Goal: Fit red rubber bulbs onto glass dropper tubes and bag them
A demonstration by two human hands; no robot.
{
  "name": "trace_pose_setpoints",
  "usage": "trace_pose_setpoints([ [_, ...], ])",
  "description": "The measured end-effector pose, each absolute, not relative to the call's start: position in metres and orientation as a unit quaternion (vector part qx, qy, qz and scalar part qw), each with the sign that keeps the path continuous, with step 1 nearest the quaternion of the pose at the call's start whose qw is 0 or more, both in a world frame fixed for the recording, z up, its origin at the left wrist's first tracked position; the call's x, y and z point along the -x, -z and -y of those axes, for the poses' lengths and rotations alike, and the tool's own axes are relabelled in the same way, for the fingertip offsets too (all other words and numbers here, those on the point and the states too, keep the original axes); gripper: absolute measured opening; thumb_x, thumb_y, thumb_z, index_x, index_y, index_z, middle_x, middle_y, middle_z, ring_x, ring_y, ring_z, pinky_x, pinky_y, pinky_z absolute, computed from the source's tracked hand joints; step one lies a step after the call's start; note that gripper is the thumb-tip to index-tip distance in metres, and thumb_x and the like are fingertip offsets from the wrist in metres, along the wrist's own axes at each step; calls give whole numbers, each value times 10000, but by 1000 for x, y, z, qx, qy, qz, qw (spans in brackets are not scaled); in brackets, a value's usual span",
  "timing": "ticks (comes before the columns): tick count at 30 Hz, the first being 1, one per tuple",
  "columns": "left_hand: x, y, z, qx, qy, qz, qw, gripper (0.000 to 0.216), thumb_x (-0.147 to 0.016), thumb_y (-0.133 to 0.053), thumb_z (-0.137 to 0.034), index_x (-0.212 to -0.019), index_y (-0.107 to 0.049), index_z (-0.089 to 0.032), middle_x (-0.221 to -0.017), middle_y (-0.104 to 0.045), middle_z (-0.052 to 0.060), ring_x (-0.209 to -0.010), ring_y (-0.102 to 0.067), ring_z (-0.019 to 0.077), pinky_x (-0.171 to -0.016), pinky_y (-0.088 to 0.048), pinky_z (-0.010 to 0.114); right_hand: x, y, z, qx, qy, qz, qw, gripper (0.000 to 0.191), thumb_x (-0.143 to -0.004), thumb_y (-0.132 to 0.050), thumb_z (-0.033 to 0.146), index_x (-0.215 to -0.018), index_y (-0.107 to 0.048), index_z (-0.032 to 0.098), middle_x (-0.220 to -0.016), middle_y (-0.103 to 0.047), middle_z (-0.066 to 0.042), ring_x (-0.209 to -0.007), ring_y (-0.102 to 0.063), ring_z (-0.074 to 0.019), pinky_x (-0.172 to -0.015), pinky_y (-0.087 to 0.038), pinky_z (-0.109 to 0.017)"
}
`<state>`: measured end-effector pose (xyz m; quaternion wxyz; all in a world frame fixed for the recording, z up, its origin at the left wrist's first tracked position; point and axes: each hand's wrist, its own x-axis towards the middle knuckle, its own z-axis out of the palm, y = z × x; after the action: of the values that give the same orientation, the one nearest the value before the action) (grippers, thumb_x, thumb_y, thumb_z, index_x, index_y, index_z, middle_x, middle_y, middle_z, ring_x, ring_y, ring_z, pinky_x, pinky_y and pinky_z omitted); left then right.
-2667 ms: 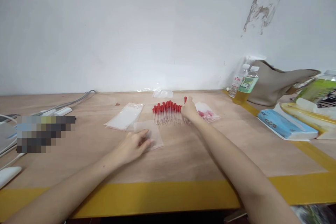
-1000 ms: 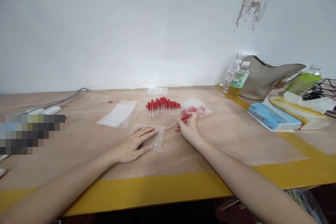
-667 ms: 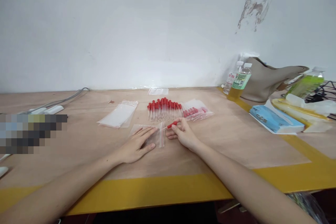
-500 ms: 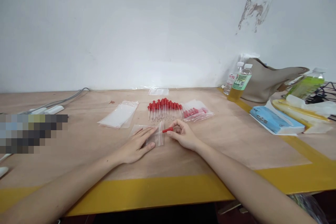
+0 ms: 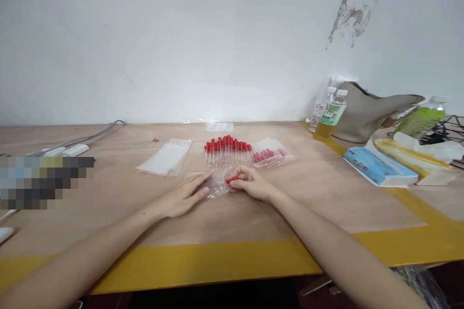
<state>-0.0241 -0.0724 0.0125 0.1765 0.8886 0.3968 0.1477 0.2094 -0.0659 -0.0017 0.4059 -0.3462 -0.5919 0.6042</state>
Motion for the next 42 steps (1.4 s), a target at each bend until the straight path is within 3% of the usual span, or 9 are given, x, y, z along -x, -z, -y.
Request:
trace_pose_setpoints([
  [5, 36, -12, 65, -908, -152, -352, 171, 507, -838, -396, -437, -1295, -315, -235, -1333, -361, 43, -1210, -337, 196, -1002, -279, 348, -220, 4, 55, 410, -608, 577, 359, 272, -574, -701, 309, -723, -555, 134, -584, -572, 23, -519, -531, -81, -542, -431, -223],
  [13, 27, -4, 68, -906, -179, -350, 158, 478, -844, -385, -436, -1276, -353, -233, -1314, -390, 46, -1210, -338, 202, -1003, -283, 367, -211, -5, 65, 442, -498, 695, 271, 424, -779, -423, 504, -756, -610, 124, -405, -395, 66, -351, -348, -37, -362, -262, -168],
  [18, 24, -2, 70, -899, -183, -369, 149, 484, -841, -389, -440, -1275, -352, -230, -1319, -381, 48, -1214, -331, 203, -1005, -282, 366, -207, -5, 70, 475, -518, 637, 315, 328, -673, -592, 456, -771, -549, 146, -434, -406, 80, -344, -316, -28, -324, -199, -153],
  [22, 26, -2, 69, -894, -192, -374, 156, 504, -832, -405, -444, -1282, -331, -230, -1322, -373, 52, -1199, -353, 204, -994, -304, 359, -207, 4, 68, 519, -508, 596, 341, 284, -665, -591, 411, -759, -500, 159, -429, -405, 90, -286, -258, -25, -290, -164, -166],
  [25, 31, -6, 67, -895, -209, -362, 157, 506, -828, -419, -434, -1282, -328, -231, -1340, -342, 51, -1211, -336, 205, -1000, -298, 357, -217, 6, 58, 569, -414, 607, 369, 278, -656, -594, 334, -852, -504, 159, -519, -506, 59, -316, -342, -41, -320, -252, -173],
  [28, 39, -8, 65, -899, -209, -350, 158, 476, -826, -426, -424, -1261, -364, -239, -1360, -305, 51, -1226, -312, 215, -989, -309, 372, -233, -3, 35, 601, -223, 666, 380, 166, -657, -582, 261, -769, -564, 141, -682, -606, -25, -561, -535, -99, -514, -402, -193],
  [32, 44, -6, 61, -909, -179, -337, 170, 430, -818, -446, -416, -1209, -436, -236, -1300, -395, 61, -1191, -361, 208, -970, -331, 376, -239, -21, -4, 682, -65, 679, 264, 140, -689, -538, 212, -795, -597, 143, -795, -642, -62, -770, -580, -153, -675, -409, -214],
  [37, 43, -2, 59, -909, -188, -325, 179, 414, -808, -475, -396, -1191, -457, -241, -1226, -474, 49, -1161, -393, 193, -979, -320, 368, -217, -22, -37, 727, -74, 652, 202, 233, -664, -564, 205, -859, -600, 82, -809, -631, -172, -729, -603, -230, -575, -415, -258],
  [42, 43, -3, 59, -907, -184, -329, 188, 408, -809, -471, -403, -1187, -462, -249, -1229, -473, 41, -1166, -387, 192, -980, -318, 360, -212, -28, -44, 740, -87, 643, 177, 255, -660, -567, 165, -883, -586, 41, -813, -621, -206, -754, -605, -244, -560, -411, -246],
])
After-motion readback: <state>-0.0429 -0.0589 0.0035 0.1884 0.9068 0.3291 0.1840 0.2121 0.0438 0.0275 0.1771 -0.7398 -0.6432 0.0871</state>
